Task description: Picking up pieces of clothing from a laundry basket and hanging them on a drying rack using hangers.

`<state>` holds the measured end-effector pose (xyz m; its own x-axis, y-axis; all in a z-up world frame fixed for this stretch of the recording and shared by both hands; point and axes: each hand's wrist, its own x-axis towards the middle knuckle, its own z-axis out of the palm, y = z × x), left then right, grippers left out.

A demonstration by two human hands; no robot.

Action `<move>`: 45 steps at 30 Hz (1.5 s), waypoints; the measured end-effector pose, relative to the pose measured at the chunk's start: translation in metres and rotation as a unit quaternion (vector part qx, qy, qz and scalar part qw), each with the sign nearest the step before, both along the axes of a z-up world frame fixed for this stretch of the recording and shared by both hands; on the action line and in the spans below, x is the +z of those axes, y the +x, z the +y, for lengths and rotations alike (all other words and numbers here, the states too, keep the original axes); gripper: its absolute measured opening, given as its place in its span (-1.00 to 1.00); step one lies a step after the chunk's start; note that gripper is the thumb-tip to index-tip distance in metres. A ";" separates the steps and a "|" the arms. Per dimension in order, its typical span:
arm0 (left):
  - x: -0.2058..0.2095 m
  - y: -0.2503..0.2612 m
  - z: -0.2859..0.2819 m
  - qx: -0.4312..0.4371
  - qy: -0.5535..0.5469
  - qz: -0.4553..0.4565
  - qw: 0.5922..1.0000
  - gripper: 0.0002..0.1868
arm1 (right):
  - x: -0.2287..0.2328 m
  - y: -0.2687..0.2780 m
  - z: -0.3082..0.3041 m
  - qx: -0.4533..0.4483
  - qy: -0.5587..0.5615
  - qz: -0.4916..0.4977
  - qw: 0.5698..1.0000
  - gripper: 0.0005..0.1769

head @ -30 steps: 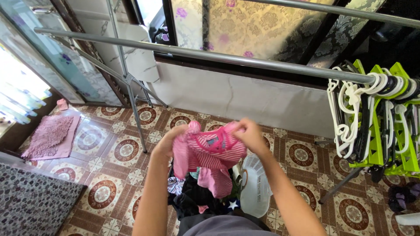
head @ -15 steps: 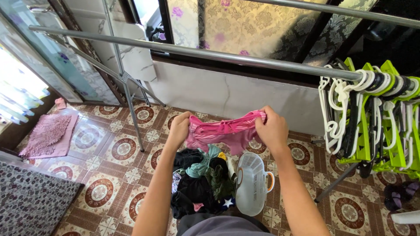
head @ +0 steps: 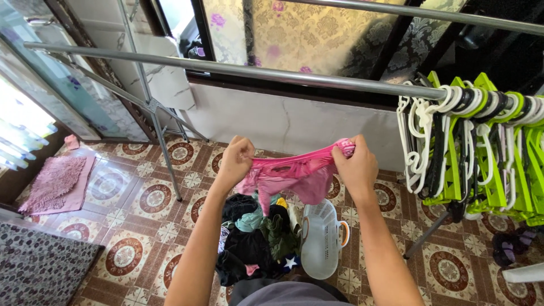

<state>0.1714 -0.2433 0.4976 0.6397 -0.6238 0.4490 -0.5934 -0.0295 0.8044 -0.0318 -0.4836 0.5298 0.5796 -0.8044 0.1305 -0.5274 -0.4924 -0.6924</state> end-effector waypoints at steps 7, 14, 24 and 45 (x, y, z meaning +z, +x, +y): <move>0.018 -0.021 -0.025 0.110 0.228 -0.140 0.957 -0.80 | 0.013 -0.026 -0.003 -0.043 -0.096 -0.062 0.993 -0.60; -0.026 -0.027 -0.089 -0.017 0.174 -0.119 0.977 -0.47 | 0.038 -0.063 -0.027 -0.061 -0.136 0.034 0.988 -0.72; -0.008 -0.065 -0.152 -0.059 0.276 -0.224 0.933 -0.69 | 0.034 -0.084 -0.141 -0.145 -0.439 0.061 0.885 -0.57; 0.006 -0.048 -0.134 0.034 0.354 -0.227 0.907 -0.38 | 0.065 -0.078 -0.091 -0.078 -0.207 0.034 0.975 -0.62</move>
<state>0.1230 -0.3774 0.5035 0.5364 -0.8249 0.1785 -0.8363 -0.4911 0.2437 -0.1102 -0.5750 0.5946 0.4736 -0.7700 0.4276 -0.6555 -0.6324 -0.4128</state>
